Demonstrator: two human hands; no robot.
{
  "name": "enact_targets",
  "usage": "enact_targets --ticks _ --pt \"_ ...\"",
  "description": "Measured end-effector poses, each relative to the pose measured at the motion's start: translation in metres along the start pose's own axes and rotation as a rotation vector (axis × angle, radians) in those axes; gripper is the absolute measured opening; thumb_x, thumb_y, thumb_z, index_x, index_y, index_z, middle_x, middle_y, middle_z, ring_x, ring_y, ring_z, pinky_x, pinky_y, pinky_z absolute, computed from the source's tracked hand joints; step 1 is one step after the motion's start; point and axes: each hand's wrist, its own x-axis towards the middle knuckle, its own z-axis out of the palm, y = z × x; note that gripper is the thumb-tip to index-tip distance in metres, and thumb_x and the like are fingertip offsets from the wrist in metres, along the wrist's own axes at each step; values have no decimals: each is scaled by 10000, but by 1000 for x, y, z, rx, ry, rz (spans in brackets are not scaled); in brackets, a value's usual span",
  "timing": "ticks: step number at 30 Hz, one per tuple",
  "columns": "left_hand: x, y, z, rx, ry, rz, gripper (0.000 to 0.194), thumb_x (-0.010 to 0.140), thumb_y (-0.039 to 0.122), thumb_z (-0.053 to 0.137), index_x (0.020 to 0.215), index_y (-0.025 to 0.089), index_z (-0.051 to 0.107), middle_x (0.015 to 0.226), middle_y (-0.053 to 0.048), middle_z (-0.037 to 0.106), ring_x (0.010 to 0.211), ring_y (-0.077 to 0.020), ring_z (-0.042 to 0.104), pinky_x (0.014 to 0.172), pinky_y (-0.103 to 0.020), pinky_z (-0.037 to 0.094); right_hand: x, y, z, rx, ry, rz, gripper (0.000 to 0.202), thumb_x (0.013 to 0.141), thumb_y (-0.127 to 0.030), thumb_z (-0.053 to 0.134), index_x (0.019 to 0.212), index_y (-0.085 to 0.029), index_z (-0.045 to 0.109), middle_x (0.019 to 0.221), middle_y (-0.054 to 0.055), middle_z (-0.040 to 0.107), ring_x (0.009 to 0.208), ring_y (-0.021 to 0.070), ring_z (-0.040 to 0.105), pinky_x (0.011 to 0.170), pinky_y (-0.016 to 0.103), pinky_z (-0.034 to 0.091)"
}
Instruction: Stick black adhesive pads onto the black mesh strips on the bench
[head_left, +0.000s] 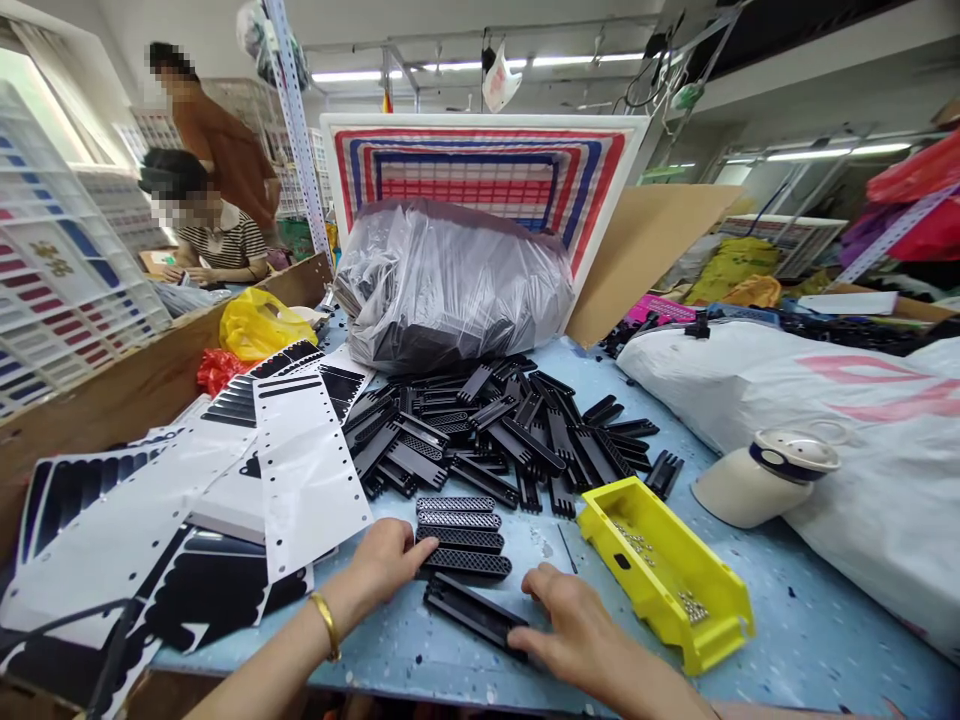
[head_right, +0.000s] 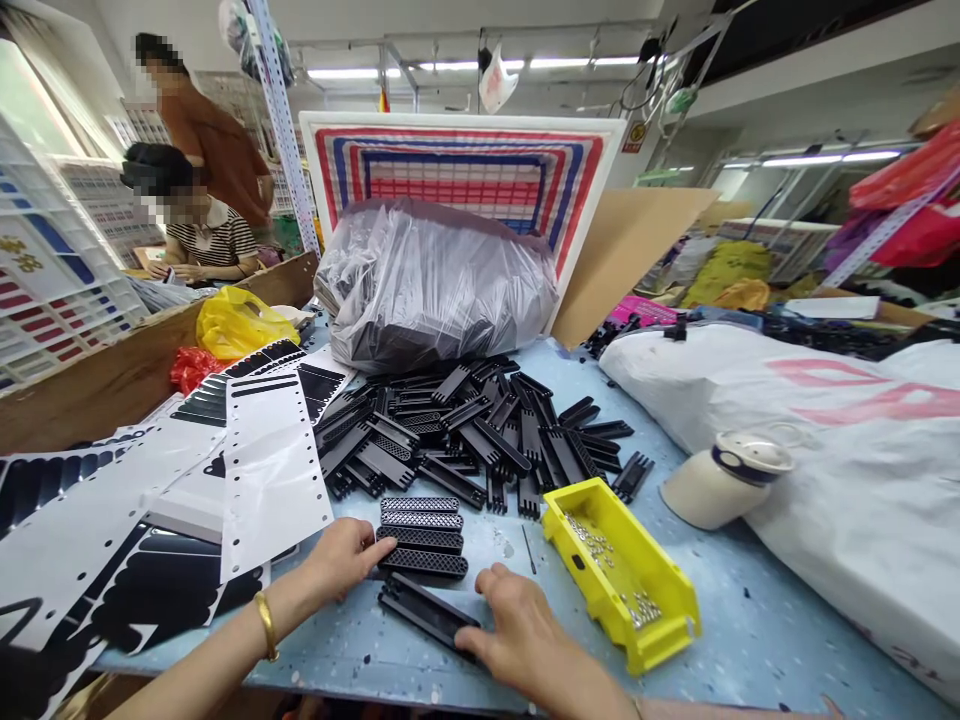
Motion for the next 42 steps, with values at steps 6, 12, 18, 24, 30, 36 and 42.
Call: enact_targets --ticks 6,12,18,24,30,36,42 --pt "-5 -2 -9 142 41 93 422 855 513 534 671 152 656 645 -55 646 630 -188 583 557 -265 321 -19 20 44 -14 130 -148 442 692 -231 669 1132 -242 628 1137 101 627 1075 287 591 925 373 487" --pt "-32 -6 -8 79 27 74 374 652 437 752 887 153 683 674 -4 609 651 -179 543 587 -248 319 -7 15 37 224 93 -145 210 840 -320 473 886 -205 642 866 67 643 852 229 621 790 336 507" --pt "-43 -10 8 -38 -6 132 200 636 189 680 836 183 674 631 43 543 619 -141 485 574 -229 294 15 -7 22 522 -256 54 272 839 -415 396 643 -228 378 542 -47 374 508 158 536 491 246 398" --pt "-32 -17 25 -40 90 118 124 703 189 615 826 184 625 630 27 578 626 -162 529 597 -241 325 21 -4 17 -39 152 -59 374 910 -414 373 606 -210 452 653 80 597 646 218 569 633 328 388" --pt "-34 -22 33 60 158 168 81 771 132 529 801 195 567 711 -10 624 696 -181 590 654 -256 357 16 -1 11 149 1 82 271 817 -403 579 807 -149 672 666 64 660 624 191 578 560 266 386" --pt "-38 -19 31 111 130 154 31 785 182 544 802 196 566 760 -39 655 742 -210 621 664 -273 378 9 -9 18 264 -58 140 270 715 -355 682 838 -115 704 692 58 666 627 179 575 536 242 387" --pt "-36 -16 30 147 122 181 78 836 225 534 852 190 602 819 -66 684 797 -235 647 711 -295 415 15 4 33 243 7 118 166 725 -145 618 871 -135 698 707 30 669 676 169 602 615 238 429"
